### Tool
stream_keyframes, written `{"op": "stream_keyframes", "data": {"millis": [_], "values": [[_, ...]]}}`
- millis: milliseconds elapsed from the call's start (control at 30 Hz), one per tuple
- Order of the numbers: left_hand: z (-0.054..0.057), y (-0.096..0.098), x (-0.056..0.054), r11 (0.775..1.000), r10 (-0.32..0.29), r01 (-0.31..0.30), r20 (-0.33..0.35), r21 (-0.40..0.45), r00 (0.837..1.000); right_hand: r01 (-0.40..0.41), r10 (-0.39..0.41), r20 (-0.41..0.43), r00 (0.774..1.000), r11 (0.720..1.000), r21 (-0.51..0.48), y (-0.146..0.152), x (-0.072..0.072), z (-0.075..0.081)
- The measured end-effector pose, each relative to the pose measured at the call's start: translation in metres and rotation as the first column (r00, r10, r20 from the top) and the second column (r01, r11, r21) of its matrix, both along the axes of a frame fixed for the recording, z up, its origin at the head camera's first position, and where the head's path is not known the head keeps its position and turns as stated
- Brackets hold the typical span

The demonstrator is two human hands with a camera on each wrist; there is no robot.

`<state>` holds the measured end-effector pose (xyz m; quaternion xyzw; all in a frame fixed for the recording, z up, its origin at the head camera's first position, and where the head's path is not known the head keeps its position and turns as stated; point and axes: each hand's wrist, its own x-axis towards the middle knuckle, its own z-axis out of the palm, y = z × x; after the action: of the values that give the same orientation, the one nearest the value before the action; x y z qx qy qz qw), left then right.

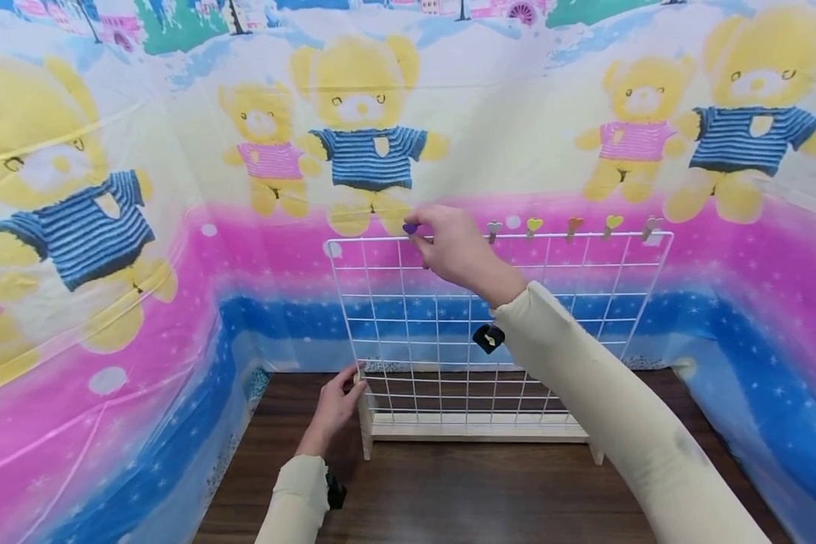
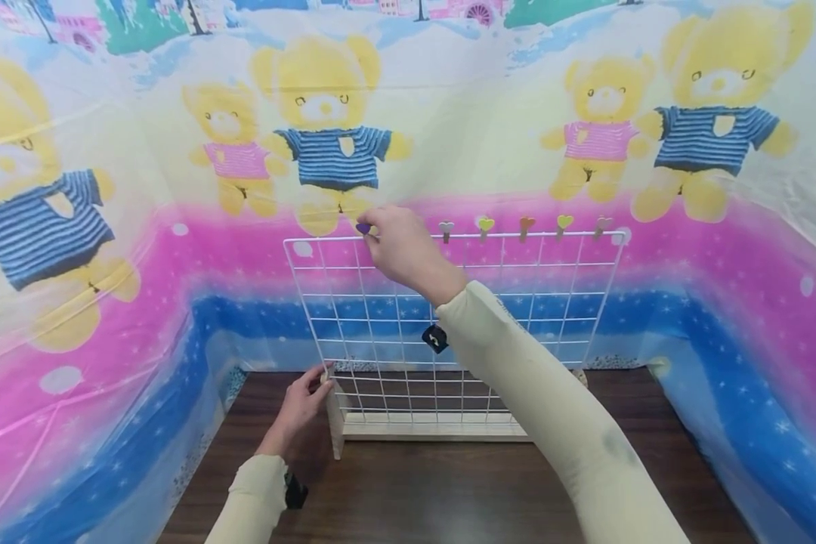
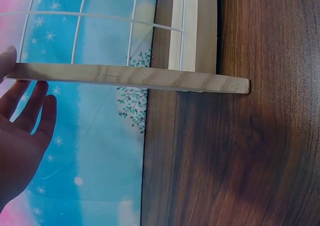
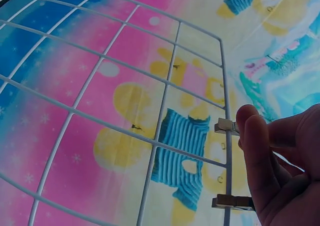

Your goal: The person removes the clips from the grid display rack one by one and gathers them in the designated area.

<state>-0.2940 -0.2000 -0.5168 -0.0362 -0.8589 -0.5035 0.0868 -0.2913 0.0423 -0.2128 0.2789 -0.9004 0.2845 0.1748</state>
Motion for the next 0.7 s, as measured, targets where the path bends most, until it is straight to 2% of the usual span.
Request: {"op": "stream_keyframes", "data": {"millis": [267,467,700], "values": [[-0.001,-0.005,0.0,0.999,-0.034,0.034,0.006,-0.002,0.999,0.02,-0.012,0.126,0.992,0.998,-0.062,-0.005,-0.006,0.0],[-0.001,-0.011,0.0,0.997,-0.073,0.072,0.038,0.027,0.997,0.015,-0.002,0.125,0.992,0.994,-0.106,-0.006,-0.007,-0.001],[0.0,-0.013,0.001,0.995,-0.081,0.078,0.054,0.057,0.995,0.002,0.007,0.067,0.998,0.991,-0.136,-0.008,-0.007,-0.006]]}}
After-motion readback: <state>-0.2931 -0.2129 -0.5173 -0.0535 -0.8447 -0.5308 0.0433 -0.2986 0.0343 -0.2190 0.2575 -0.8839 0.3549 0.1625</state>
